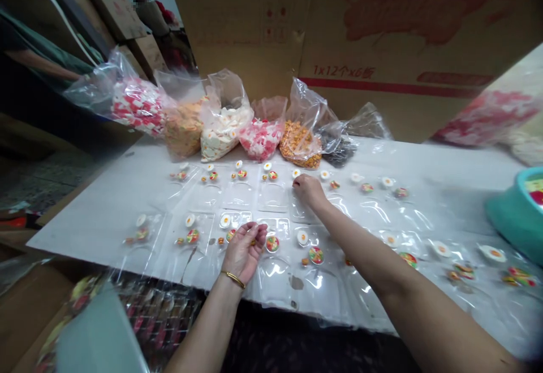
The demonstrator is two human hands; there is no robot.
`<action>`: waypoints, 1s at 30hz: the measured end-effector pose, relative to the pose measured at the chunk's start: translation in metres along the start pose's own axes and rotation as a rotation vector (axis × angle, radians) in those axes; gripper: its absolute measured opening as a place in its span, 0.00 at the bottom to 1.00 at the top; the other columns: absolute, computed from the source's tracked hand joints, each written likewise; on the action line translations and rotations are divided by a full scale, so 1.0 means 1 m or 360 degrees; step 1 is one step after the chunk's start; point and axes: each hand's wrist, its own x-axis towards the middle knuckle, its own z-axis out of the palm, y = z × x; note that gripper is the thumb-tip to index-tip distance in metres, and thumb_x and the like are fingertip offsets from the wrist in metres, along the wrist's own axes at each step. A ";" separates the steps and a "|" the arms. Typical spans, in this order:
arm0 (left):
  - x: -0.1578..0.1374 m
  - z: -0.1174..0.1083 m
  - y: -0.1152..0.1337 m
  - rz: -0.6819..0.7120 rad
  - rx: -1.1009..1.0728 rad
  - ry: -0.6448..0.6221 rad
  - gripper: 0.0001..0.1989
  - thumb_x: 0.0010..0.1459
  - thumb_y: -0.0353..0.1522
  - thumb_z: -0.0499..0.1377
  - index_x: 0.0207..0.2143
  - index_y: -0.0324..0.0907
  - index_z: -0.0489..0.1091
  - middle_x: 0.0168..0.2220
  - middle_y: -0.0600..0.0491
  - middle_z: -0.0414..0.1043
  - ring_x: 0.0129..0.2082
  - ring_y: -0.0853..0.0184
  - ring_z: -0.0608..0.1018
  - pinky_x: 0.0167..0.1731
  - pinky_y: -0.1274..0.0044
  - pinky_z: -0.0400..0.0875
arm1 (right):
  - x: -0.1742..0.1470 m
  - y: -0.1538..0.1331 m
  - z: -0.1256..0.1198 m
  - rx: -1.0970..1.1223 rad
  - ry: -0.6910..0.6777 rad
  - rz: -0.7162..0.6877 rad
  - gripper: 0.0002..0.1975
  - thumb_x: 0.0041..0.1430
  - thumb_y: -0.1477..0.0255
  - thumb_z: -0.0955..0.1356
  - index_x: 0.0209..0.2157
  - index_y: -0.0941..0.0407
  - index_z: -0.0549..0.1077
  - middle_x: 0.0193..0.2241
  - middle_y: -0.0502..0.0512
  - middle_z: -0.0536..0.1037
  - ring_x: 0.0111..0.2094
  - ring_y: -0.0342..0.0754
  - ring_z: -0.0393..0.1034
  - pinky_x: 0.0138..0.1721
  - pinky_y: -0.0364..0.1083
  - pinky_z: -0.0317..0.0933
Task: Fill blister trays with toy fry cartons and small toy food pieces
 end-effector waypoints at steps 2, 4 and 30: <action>0.000 0.000 0.000 0.0002 0.0008 -0.0002 0.05 0.50 0.20 0.56 0.28 0.36 0.66 0.29 0.47 0.74 0.25 0.74 0.75 0.25 0.85 0.71 | -0.003 -0.001 0.003 -0.0100 -0.0055 -0.0104 0.12 0.55 0.76 0.60 0.28 0.60 0.75 0.35 0.61 0.74 0.36 0.49 0.66 0.35 0.44 0.56; 0.000 0.002 -0.002 0.0014 0.0014 -0.0004 0.04 0.49 0.21 0.58 0.27 0.36 0.67 0.29 0.49 0.74 0.25 0.75 0.75 0.24 0.85 0.70 | -0.008 0.000 0.000 -0.0169 -0.0103 -0.0200 0.13 0.56 0.76 0.60 0.27 0.60 0.75 0.37 0.63 0.73 0.38 0.50 0.65 0.37 0.46 0.55; -0.021 0.024 -0.041 -0.0223 0.0109 -0.0169 0.11 0.46 0.17 0.53 0.31 0.35 0.69 0.32 0.49 0.70 0.30 0.73 0.73 0.27 0.84 0.67 | -0.048 0.078 -0.023 -0.0081 -0.0032 -0.0160 0.11 0.49 0.82 0.62 0.29 0.58 0.74 0.36 0.58 0.74 0.37 0.46 0.67 0.37 0.41 0.58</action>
